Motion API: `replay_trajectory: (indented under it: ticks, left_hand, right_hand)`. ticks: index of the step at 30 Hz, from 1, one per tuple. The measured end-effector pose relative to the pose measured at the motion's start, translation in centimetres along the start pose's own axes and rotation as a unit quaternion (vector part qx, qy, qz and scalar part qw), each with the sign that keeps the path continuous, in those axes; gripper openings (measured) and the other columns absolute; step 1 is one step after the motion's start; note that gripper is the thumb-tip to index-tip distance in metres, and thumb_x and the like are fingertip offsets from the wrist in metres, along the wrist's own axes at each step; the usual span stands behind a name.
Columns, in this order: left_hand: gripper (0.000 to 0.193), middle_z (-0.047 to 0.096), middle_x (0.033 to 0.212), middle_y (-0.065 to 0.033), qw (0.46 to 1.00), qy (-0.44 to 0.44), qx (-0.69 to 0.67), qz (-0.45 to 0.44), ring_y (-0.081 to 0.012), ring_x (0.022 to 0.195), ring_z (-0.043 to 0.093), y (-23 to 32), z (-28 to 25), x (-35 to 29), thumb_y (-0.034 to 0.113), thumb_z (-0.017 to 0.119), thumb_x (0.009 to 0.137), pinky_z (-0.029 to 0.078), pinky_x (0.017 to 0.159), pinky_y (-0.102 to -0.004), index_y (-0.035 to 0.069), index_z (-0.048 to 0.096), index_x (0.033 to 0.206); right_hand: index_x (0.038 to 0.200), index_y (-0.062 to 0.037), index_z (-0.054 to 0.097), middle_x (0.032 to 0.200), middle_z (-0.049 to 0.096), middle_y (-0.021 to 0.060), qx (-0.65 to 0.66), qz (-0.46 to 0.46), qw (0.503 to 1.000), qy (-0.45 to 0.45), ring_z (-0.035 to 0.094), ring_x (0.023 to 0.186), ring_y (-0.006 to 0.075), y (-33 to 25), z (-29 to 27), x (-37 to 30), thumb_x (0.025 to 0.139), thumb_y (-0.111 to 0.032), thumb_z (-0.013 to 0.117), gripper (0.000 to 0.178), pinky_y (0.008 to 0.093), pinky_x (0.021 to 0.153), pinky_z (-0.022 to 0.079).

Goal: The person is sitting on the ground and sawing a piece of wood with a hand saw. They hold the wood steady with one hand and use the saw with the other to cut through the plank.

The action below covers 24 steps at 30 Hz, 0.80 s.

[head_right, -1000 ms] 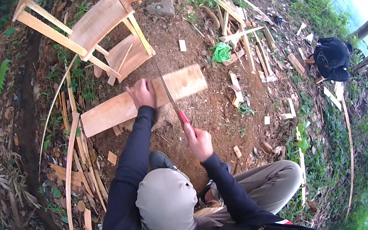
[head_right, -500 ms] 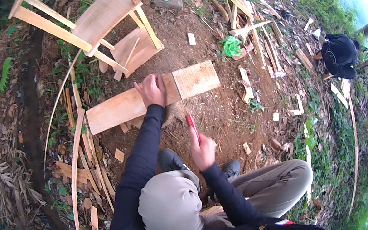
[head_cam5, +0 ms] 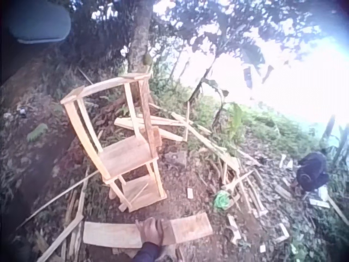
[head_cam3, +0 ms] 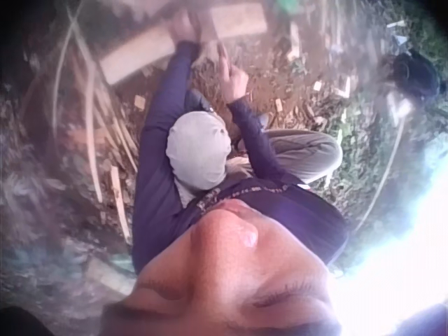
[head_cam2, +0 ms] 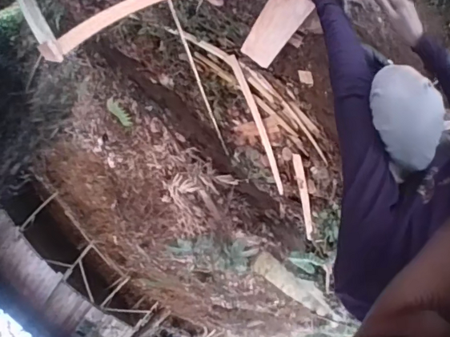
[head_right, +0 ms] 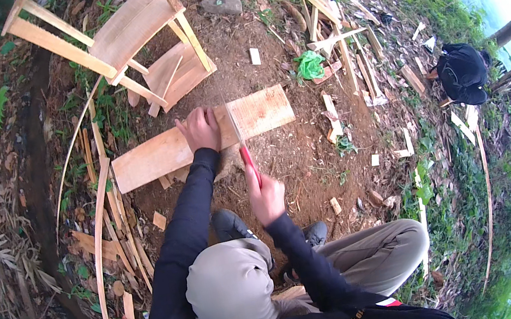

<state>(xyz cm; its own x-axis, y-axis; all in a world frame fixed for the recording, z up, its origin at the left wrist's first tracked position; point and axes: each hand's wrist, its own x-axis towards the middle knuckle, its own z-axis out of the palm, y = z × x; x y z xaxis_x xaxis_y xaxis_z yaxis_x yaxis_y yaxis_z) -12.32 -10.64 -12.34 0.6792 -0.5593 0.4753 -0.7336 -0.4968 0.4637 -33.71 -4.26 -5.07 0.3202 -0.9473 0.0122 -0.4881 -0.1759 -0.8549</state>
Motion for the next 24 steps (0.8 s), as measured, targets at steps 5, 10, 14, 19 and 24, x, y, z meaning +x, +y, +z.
replay_trajectory:
  ticks: [5,10,14,19,24]
  left_hand:
    - [0.021,0.069,0.099,-0.0052,1.0,-0.007,0.027,0.001,-0.0255,0.103,0.064,-0.2,0.2,0.3,0.028,0.053,0.1,0.027,0.112,-0.0677,0.012,0.062,0.092]
    - [0.022,0.068,0.099,-0.006,1.0,-0.017,0.008,-0.006,-0.0258,0.104,0.064,0.3,0.2,-0.1,0.029,0.052,0.101,0.025,0.114,-0.0664,0.012,0.063,0.093]
    - [0.024,0.068,0.1,-0.0059,1.0,-0.022,0.01,-0.008,-0.026,0.105,0.064,0.2,-0.2,0.8,0.03,0.05,0.102,0.024,0.115,-0.0653,0.011,0.062,0.094]
    - [0.022,0.067,0.099,-0.006,0.999,-0.038,0.012,-0.007,-0.0258,0.106,0.063,1.2,-0.2,-0.1,0.029,0.052,0.101,0.025,0.114,-0.0656,0.011,0.062,0.094]
    - [0.022,0.067,0.099,-0.0058,1.0,-0.014,0.008,0.004,-0.025,0.108,0.063,0.0,0.0,-0.2,0.03,0.052,0.101,0.026,0.113,-0.0665,0.011,0.061,0.094]
  right_hand:
    - [0.071,0.0044,0.063,0.052,0.048,0.0195,0.023,0.063,0.998,-0.01,0.053,0.045,0.0261,-0.2,-0.9,-2.8,0.102,-0.042,0.056,0.056,0.0418,0.049,0.039]
    - [0.068,0.0042,0.06,0.051,0.046,0.0175,0.018,-0.001,1.0,-0.006,0.048,0.044,0.0238,0.0,-0.4,1.2,0.103,-0.043,0.054,0.058,0.0418,0.049,0.039]
    - [0.073,0.0042,0.067,0.055,0.054,0.022,0.005,0.065,0.998,-0.022,0.062,0.049,0.0313,0.7,-2.7,-4.1,0.101,-0.037,0.058,0.051,0.0436,0.053,0.048]
    - [0.069,0.0032,0.064,0.059,0.055,0.0261,-0.006,0.022,1.0,-0.005,0.061,0.056,0.0427,-0.9,0.1,2.0,0.102,-0.039,0.056,0.054,0.0482,0.053,0.045]
    - [0.08,0.0032,0.071,0.06,0.059,0.0251,-0.002,0.087,0.994,-0.06,0.067,0.057,0.0354,0.3,-3.0,-4.0,0.101,-0.04,0.056,0.05,0.0448,0.056,0.049]
